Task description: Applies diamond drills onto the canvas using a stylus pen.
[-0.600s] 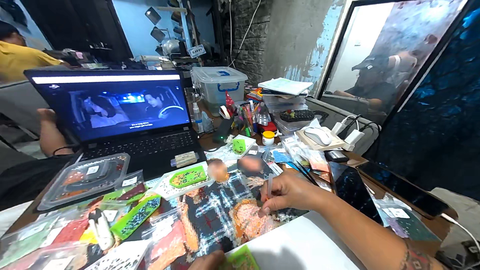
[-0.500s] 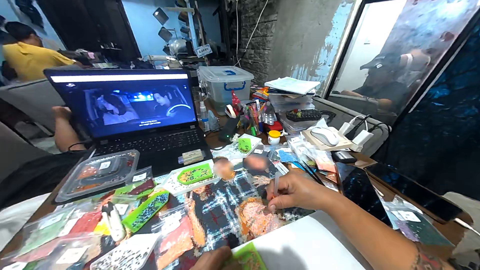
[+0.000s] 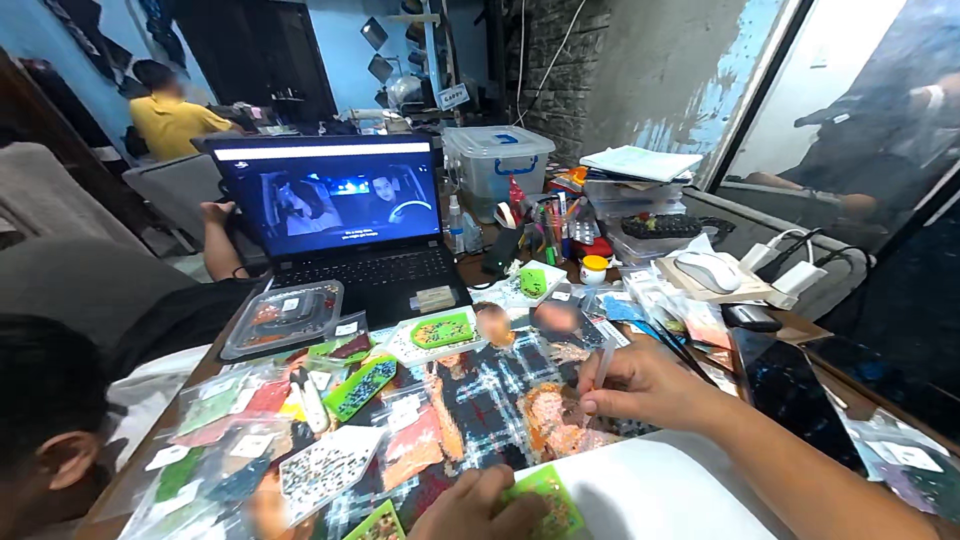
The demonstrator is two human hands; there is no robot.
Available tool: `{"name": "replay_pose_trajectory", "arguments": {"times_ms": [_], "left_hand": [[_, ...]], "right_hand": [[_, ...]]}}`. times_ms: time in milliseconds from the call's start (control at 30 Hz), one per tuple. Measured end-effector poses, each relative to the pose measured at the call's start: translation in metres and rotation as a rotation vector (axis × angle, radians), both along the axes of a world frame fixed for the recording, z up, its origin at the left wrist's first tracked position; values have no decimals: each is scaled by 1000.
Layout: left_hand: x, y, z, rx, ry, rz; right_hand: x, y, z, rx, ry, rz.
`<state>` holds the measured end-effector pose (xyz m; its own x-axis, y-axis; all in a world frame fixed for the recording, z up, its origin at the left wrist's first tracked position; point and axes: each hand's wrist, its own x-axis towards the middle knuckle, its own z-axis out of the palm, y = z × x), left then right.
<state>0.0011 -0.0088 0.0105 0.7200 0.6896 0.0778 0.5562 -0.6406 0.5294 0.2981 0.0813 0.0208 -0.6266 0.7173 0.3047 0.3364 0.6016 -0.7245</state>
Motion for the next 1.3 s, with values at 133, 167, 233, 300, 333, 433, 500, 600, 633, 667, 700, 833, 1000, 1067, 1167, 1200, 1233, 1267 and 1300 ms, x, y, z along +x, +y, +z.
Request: {"name": "replay_pose_trajectory", "arguments": {"times_ms": [133,167,233,300,333,433,500,600,633,667,700,833,1000,1067,1167,1200,1233,1267,1300], "left_hand": [[1,1,-7,58,-2,-25],[1,1,-9,79,-1,-27],[1,0,-11,111,5,-18],[1,-2,-12,120,16,0],[2,-3,-12,118,19,8],[2,-3,-11,114,28,15],[2,-3,-11,122,34,12],[2,-2,-12,118,26,1],[1,-2,-11,113,23,-2],[1,-2,-11,110,18,-5],[1,-2,-11,107,16,-7],[1,-2,-12,119,0,-7],[3,-2,-11,131,23,-12],[3,-2,-10,123,31,-14],[3,-3,-10,136,38,-14],[3,-3,-10,145,40,-13],[3,-4,-11,153,40,-12],[3,-4,-11,156,34,-10],[3,-4,-11,156,28,-7]], "right_hand": [[-5,-4,-4,53,40,92],[-7,-6,-5,52,44,106],[-9,-8,-5,57,42,130],[-10,-10,-5,62,42,148],[-10,-10,-5,64,45,152],[-10,-9,-6,80,49,155],[-10,-9,-7,78,50,155],[-11,-10,-6,74,51,159],[-11,-10,-5,77,50,160],[-11,-11,-5,81,50,163],[-12,-11,-5,86,53,166],[-13,-13,-4,94,67,180],[-14,-15,-4,98,68,195],[-14,-15,-4,100,62,190],[-14,-14,-4,111,57,189],[-14,-14,-4,116,58,189],[-14,-14,-4,119,59,190],[-15,-14,-5,119,59,188],[-15,-14,-5,116,61,187]]}}
